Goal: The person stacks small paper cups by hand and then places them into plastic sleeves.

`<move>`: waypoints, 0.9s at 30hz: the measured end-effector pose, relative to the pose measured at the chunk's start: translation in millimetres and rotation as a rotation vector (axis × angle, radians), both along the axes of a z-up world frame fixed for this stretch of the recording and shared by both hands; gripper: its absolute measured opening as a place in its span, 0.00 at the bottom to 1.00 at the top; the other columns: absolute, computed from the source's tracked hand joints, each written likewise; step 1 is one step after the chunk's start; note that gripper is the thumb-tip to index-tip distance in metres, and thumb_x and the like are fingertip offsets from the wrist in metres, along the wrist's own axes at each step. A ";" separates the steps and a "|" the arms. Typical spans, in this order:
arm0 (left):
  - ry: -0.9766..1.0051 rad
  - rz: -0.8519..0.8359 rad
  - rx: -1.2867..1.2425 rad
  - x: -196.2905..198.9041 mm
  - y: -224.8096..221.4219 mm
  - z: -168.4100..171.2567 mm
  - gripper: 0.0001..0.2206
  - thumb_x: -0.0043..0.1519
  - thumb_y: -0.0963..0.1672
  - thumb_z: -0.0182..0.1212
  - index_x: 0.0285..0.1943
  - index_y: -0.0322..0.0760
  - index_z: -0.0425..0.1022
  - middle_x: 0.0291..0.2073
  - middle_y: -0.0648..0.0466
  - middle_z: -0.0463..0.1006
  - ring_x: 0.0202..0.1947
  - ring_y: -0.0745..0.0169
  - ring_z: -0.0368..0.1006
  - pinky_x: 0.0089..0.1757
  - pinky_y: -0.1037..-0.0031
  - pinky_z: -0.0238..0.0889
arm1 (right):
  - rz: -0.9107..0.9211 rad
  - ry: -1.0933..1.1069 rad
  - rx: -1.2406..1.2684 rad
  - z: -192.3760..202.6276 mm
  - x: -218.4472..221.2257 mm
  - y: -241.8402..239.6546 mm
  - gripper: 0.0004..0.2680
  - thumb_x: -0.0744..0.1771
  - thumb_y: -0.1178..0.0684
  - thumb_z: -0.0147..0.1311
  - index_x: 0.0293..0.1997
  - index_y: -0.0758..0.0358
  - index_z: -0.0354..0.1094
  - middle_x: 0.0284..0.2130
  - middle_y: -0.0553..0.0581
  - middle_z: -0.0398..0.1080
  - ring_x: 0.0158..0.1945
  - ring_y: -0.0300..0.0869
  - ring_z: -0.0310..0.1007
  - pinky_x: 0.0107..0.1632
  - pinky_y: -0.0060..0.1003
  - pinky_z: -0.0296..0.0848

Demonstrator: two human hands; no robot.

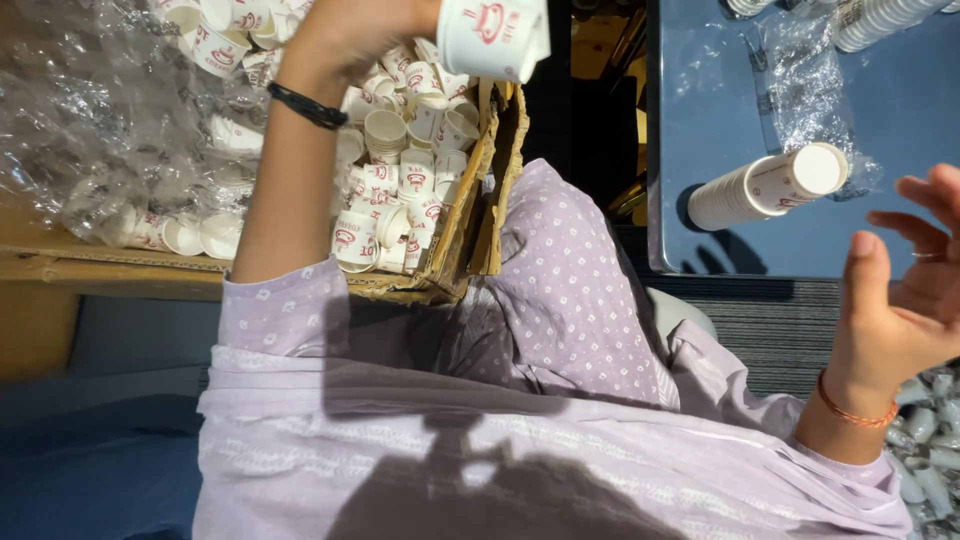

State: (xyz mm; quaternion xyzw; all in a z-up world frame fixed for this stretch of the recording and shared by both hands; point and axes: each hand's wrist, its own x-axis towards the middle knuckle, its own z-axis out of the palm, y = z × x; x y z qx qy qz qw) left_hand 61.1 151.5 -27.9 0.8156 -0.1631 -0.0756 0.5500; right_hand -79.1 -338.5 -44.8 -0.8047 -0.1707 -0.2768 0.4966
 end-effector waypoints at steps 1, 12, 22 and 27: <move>-0.050 -0.034 -0.132 4.6 -5.7 -9.1 0.09 0.66 0.41 0.72 0.54 0.33 0.84 0.43 0.53 0.86 0.41 0.68 0.83 0.45 0.81 0.77 | 0.031 -0.030 0.003 1.7 -3.6 6.1 0.14 0.74 0.67 0.57 0.69 0.70 0.61 0.66 0.68 0.64 0.62 0.49 0.70 0.59 0.37 0.76; 0.220 -0.708 -0.549 -54.3 -177.9 -34.3 0.16 0.61 0.34 0.68 0.59 0.27 0.76 0.51 0.50 0.81 0.51 0.68 0.78 0.53 0.78 0.75 | 0.416 -0.037 0.029 21.6 -19.9 76.9 0.28 0.61 0.62 0.69 0.66 0.59 0.55 0.63 0.65 0.59 0.62 0.50 0.70 0.59 0.40 0.80; 0.269 -0.556 -0.689 -60.3 -176.7 -30.4 0.13 0.59 0.33 0.64 0.52 0.28 0.76 0.49 0.51 0.80 0.51 0.65 0.80 0.53 0.75 0.77 | 0.213 -0.003 -0.073 -0.1 -17.5 44.4 0.18 0.65 0.69 0.65 0.58 0.65 0.64 0.65 0.68 0.65 0.64 0.49 0.68 0.65 0.38 0.69; 0.185 -0.355 -0.627 -53.5 -183.3 -58.7 0.06 0.59 0.34 0.69 0.41 0.28 0.77 0.39 0.50 0.81 0.42 0.66 0.81 0.47 0.75 0.79 | 0.303 0.064 -0.003 33.4 -19.0 50.6 0.18 0.63 0.67 0.65 0.57 0.66 0.63 0.64 0.70 0.65 0.63 0.47 0.72 0.64 0.38 0.75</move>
